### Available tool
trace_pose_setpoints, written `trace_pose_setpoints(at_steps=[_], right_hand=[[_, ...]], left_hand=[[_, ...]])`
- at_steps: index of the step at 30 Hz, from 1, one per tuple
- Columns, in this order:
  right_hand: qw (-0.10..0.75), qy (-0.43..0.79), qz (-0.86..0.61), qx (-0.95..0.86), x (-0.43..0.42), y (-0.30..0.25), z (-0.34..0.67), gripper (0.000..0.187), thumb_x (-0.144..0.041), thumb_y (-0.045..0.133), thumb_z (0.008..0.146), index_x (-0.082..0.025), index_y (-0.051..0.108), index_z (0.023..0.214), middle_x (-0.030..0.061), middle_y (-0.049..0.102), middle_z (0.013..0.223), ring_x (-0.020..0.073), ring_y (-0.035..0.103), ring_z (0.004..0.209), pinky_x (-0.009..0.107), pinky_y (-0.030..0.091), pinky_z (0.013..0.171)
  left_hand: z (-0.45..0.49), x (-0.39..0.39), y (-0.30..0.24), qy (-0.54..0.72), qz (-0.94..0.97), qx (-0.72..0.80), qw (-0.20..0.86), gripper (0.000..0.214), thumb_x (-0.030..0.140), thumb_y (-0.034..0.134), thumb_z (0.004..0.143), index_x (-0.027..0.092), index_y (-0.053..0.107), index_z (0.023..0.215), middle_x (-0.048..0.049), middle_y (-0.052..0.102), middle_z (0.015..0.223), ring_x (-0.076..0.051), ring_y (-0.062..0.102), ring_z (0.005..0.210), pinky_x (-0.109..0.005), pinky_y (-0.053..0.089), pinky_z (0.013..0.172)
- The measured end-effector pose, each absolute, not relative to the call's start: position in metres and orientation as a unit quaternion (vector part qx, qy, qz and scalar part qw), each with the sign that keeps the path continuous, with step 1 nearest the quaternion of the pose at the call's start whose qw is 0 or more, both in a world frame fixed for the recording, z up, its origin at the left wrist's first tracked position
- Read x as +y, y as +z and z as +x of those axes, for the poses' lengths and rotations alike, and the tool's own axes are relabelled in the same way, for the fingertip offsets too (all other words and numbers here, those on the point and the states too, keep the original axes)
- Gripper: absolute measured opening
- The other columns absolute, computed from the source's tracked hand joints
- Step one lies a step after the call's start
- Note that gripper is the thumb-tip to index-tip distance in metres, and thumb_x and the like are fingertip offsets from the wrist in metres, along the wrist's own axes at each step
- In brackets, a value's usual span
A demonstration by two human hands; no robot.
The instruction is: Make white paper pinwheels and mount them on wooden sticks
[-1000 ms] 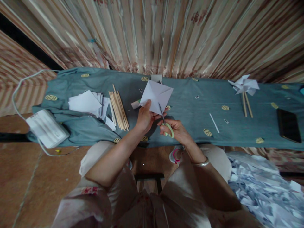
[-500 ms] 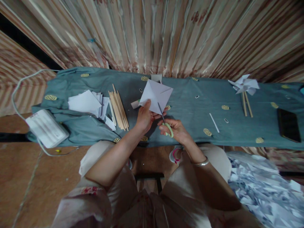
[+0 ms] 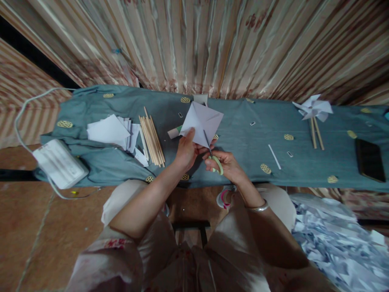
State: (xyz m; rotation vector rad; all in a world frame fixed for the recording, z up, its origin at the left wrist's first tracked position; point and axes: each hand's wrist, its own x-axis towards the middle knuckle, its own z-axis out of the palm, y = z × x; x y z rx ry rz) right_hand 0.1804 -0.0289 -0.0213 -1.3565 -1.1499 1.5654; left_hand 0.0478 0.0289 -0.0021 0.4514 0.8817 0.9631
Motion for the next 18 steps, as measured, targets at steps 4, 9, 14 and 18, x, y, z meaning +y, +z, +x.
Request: trace_pose_setpoints(at_steps=[4,9,14,18], right_hand=[[0.374,0.610,-0.531,-0.454,-0.0285,-0.0223,0.1814,0.052,-0.066,0.081,0.058,-0.020,0.066,0.078,-0.0029,0.060,0.059,0.0112,0.055,0.053,0.025,0.046,0.051],[0.380,0.621,-0.533,-0.431,-0.0280,-0.0239,0.1814,0.051,-0.061,0.085,0.054,-0.020,0.066,0.077,-0.0036,0.059,0.058,0.0114,0.055,0.053,0.026,0.048,0.052],[0.394,0.621,-0.542,-0.407,-0.0276,-0.0230,0.1786,0.054,-0.061,0.088,0.047,-0.019,0.066,0.072,-0.0051,0.057,0.055,0.0090,0.052,0.049,0.024,0.046,0.050],[0.401,0.619,-0.546,-0.397,-0.0272,-0.0227,0.1774,0.055,-0.061,0.088,0.045,-0.019,0.066,0.073,-0.0056,0.056,0.054,0.0087,0.050,0.047,0.025,0.046,0.049]], left_hand=[[0.0474,0.0286,-0.0032,0.449,0.209,0.401,0.771,0.037,0.042,0.044,0.098,0.012,0.061,0.112,-0.0124,0.075,0.088,-0.029,0.072,0.103,-0.042,0.058,0.090],[0.0474,0.0287,0.0002,0.451,0.214,0.400,0.768,0.039,0.036,0.036,0.101,0.010,0.059,0.118,-0.0146,0.075,0.095,-0.030,0.072,0.103,-0.045,0.057,0.090],[0.0476,0.0287,0.0037,0.440,0.213,0.409,0.771,0.042,0.036,0.032,0.102,0.009,0.055,0.126,-0.0130,0.075,0.094,-0.028,0.073,0.101,-0.042,0.058,0.088],[0.0477,0.0289,0.0026,0.445,0.217,0.405,0.769,0.042,0.035,0.031,0.102,0.010,0.054,0.127,-0.0129,0.075,0.094,-0.028,0.073,0.100,-0.043,0.058,0.088]])
